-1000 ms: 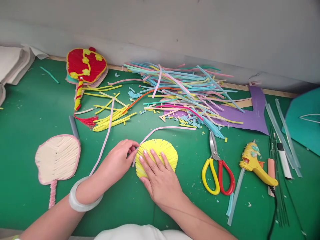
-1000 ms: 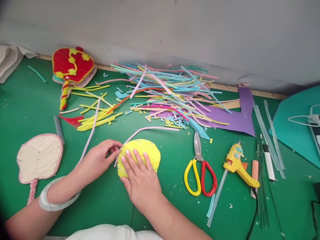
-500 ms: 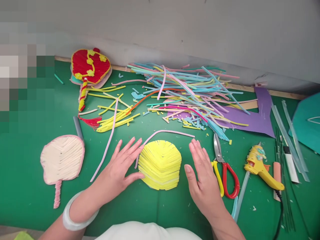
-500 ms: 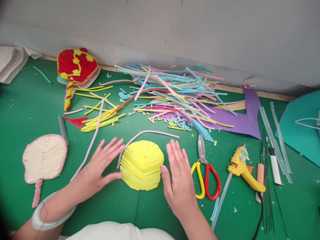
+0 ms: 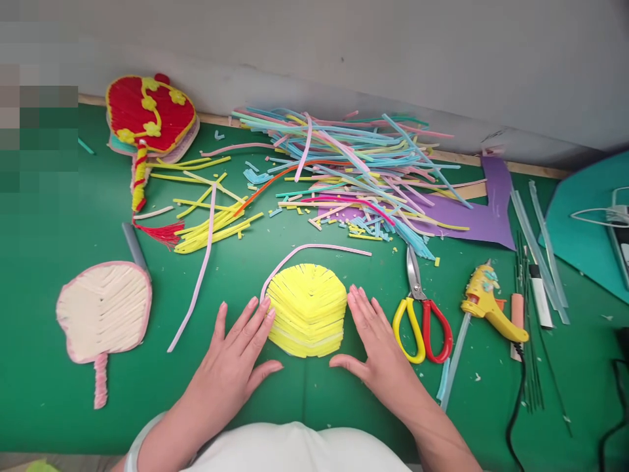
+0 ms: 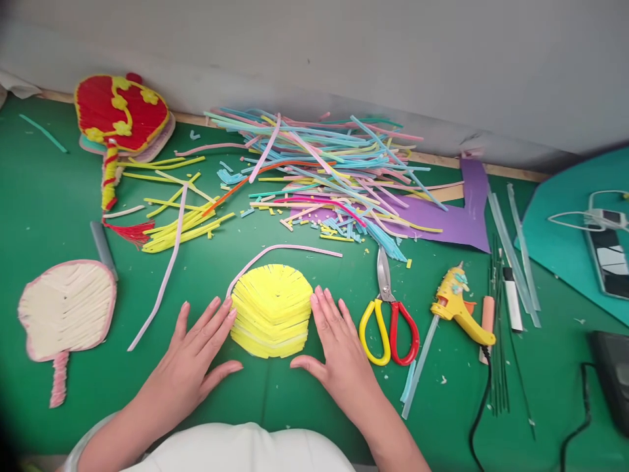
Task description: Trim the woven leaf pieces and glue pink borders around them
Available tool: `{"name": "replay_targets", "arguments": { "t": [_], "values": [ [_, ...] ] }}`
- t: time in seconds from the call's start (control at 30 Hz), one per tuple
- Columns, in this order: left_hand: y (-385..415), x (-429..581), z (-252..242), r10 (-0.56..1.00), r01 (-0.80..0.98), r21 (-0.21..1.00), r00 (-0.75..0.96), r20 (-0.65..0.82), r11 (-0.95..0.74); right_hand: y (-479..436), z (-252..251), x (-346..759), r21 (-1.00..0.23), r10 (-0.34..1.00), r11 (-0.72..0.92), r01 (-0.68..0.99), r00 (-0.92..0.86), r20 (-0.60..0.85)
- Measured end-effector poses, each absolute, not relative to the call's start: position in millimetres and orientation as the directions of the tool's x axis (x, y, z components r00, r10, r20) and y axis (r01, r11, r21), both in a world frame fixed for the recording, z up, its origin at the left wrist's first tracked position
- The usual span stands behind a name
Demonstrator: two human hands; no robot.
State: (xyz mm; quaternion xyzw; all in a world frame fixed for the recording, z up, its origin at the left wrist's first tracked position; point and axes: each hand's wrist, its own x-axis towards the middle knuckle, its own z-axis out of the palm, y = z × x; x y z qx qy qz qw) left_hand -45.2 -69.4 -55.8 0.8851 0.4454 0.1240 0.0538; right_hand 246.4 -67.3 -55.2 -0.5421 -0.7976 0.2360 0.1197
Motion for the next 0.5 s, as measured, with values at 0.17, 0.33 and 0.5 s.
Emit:
{"name": "replay_targets", "arguments": {
  "t": [0.17, 0.33, 0.5],
  "values": [
    [-64.9, -41.4, -56.9, 0.804, 0.782, 0.188, 0.574, 0.158, -0.595, -60.6, -60.1, 246.0, -0.509, 0.908, 0.336, 0.793, -0.415, -0.047],
    [-63.2, -39.4, -60.1, 0.799, 0.777, 0.188, 0.581, 0.154, -0.601, -58.5, -61.0, 244.7, -0.535, 0.908, 0.322, 0.781, -0.414, -0.058],
    [-62.1, -43.6, -60.6, 0.822, 0.787, 0.236, 0.542, 0.178, -0.57, -59.3, -57.0, 247.0, -0.595, 0.922, 0.245, 0.766, -0.373, -0.1]
  ]
}}
